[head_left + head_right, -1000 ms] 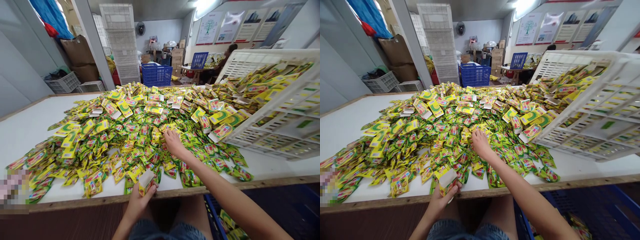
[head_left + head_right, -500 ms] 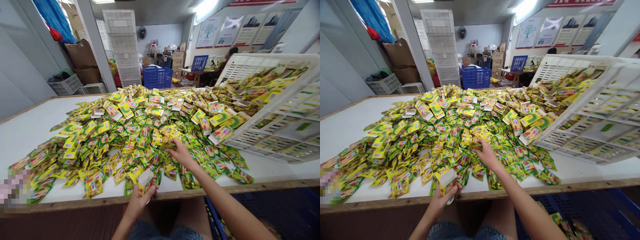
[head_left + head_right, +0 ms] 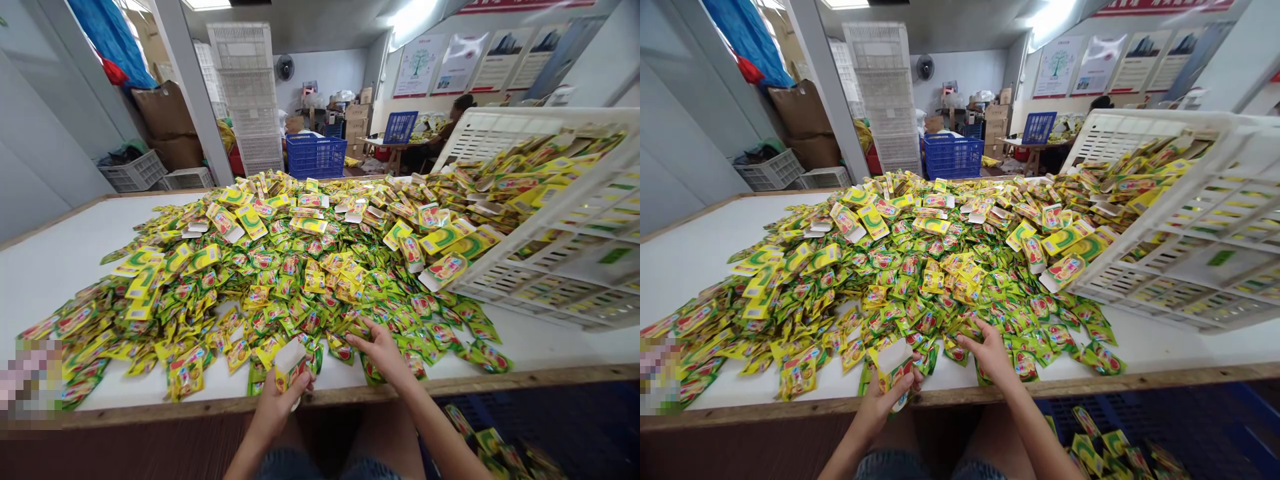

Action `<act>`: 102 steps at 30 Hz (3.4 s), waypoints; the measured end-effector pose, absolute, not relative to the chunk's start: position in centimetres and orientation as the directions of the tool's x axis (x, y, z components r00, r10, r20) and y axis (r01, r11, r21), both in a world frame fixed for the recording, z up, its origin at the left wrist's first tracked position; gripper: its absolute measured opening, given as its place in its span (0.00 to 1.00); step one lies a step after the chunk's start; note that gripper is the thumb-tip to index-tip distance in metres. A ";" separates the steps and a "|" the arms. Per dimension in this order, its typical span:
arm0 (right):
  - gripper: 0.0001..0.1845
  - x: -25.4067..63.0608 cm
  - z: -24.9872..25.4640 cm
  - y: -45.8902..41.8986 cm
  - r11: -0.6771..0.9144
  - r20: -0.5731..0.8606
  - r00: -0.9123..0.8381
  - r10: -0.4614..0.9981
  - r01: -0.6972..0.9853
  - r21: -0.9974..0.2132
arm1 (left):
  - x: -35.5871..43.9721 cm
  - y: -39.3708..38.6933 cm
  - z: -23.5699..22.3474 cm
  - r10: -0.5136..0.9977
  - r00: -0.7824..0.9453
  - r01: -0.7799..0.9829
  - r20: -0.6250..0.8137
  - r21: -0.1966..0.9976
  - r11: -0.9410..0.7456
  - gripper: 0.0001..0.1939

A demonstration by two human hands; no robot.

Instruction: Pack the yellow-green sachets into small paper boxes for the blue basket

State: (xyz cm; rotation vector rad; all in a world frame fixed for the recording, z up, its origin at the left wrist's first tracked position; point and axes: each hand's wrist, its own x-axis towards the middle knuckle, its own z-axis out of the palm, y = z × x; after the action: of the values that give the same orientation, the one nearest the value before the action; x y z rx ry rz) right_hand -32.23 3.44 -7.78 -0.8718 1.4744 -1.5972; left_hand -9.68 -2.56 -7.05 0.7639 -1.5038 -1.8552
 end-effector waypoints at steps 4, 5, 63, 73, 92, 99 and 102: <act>0.29 -31.6 -7.9 3.7 -0.018 -0.052 -0.463 -0.885 0.147 -0.989 | -9.7 -2.6 -7.6 -0.780 -0.623 0.096 -0.066 0.982 -0.160 0.21; 0.28 -31.4 -7.9 3.8 -0.010 -0.062 -0.453 -0.889 0.156 -0.988 | -9.7 -2.6 -7.7 -0.786 -0.613 0.091 -0.074 0.982 -0.164 0.21; 0.20 -28.9 -1.4 2.9 -0.084 0.230 -0.236 -0.944 -0.504 -0.860 | -11.7 -2.1 -4.6 -0.505 -0.793 -0.125 -0.342 0.902 -0.414 0.22; 0.09 -26.4 -0.6 2.5 -0.183 0.338 -0.130 -0.932 -0.638 -0.748 | -11.5 -2.7 -4.9 -0.487 -0.823 -0.115 -0.293 0.925 -0.362 0.20; 0.08 -25.7 0.5 6.1 -0.147 0.286 -0.062 -0.956 -0.744 -0.652 | -13.1 -3.8 -3.9 -0.545 -0.836 -0.051 -0.059 0.998 -0.030 0.19; 0.04 -25.5 -1.5 6.3 -0.116 0.369 -0.141 -0.918 -0.796 -0.594 | -12.9 -3.7 -6.0 -0.620 -0.779 -0.070 -0.093 0.996 -0.062 0.19; 0.06 -25.1 -1.8 5.8 -0.100 0.386 -0.142 -0.912 -0.834 -0.543 | -12.8 -3.9 -6.4 -0.639 -0.768 -0.041 -0.054 0.999 -0.036 0.19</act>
State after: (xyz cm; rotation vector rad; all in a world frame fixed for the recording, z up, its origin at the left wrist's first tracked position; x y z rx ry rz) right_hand -25.09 5.79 -1.78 -1.9816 2.0290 -1.0689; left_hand -12.80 -3.85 -6.38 0.7130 -1.8167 -1.8552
